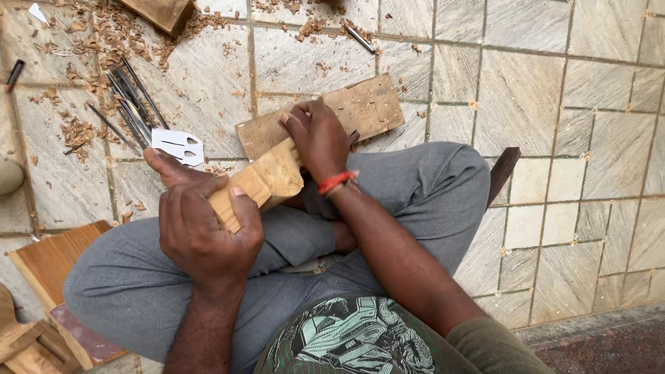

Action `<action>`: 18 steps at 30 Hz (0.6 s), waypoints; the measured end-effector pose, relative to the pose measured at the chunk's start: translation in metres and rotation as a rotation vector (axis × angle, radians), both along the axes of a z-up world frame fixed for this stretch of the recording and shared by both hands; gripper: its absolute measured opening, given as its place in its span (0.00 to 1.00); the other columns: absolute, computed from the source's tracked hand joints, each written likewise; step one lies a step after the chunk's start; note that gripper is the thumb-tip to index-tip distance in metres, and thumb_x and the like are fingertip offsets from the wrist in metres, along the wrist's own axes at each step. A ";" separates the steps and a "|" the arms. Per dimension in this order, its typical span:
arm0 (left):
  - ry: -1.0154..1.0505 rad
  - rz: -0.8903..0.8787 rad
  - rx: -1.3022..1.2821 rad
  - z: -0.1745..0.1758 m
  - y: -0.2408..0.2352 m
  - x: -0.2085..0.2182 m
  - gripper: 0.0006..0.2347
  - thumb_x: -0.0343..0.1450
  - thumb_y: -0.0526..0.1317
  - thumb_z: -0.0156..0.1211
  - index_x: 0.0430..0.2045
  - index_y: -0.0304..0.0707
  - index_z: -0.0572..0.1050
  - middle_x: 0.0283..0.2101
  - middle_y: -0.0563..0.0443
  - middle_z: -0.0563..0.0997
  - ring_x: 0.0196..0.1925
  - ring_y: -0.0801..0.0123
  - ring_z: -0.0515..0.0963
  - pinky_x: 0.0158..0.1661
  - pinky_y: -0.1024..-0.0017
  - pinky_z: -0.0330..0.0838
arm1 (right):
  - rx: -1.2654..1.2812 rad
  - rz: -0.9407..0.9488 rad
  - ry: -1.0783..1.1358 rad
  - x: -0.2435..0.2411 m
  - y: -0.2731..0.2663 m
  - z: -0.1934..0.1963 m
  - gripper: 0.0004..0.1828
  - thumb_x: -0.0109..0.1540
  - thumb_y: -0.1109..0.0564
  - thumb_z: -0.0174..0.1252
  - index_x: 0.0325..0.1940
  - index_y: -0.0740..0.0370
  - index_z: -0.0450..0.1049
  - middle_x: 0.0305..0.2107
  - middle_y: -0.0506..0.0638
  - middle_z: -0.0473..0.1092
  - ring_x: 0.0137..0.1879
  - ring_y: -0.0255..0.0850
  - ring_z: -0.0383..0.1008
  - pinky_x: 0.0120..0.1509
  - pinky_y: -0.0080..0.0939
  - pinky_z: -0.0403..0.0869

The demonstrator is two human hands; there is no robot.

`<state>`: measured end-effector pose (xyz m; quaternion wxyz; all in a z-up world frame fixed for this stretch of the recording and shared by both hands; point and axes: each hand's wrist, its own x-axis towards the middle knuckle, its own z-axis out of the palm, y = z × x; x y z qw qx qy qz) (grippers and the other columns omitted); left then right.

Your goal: The person sits cross-legged on a tiled floor and carves a wooden piece shaped like a hand using a small chisel and a sanding block. They repeatedly carve details and smooth the surface, rotating the piece to access different areas.

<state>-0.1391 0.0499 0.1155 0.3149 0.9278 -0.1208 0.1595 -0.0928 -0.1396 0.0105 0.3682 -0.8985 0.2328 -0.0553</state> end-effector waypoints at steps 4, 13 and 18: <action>-0.026 0.025 0.021 0.004 -0.004 0.007 0.04 0.75 0.35 0.61 0.36 0.34 0.72 0.39 0.45 0.77 0.44 0.55 0.79 0.49 0.58 0.75 | 0.200 -0.042 0.126 0.032 -0.016 0.005 0.21 0.61 0.42 0.64 0.45 0.61 0.78 0.36 0.56 0.79 0.42 0.50 0.83 0.47 0.48 0.77; -0.004 -0.004 0.023 0.005 0.001 0.000 0.05 0.75 0.34 0.61 0.38 0.33 0.73 0.40 0.46 0.78 0.45 0.55 0.79 0.49 0.57 0.74 | 0.314 -0.124 0.147 0.027 -0.020 -0.013 0.19 0.61 0.45 0.64 0.39 0.66 0.78 0.28 0.54 0.79 0.33 0.41 0.79 0.38 0.44 0.75; 0.080 0.129 0.051 -0.004 0.010 0.005 0.04 0.74 0.32 0.60 0.40 0.36 0.76 0.41 0.46 0.76 0.45 0.55 0.78 0.48 0.58 0.74 | 0.551 -0.052 0.161 0.007 -0.021 0.005 0.21 0.64 0.45 0.62 0.49 0.65 0.76 0.27 0.49 0.76 0.32 0.37 0.75 0.37 0.45 0.75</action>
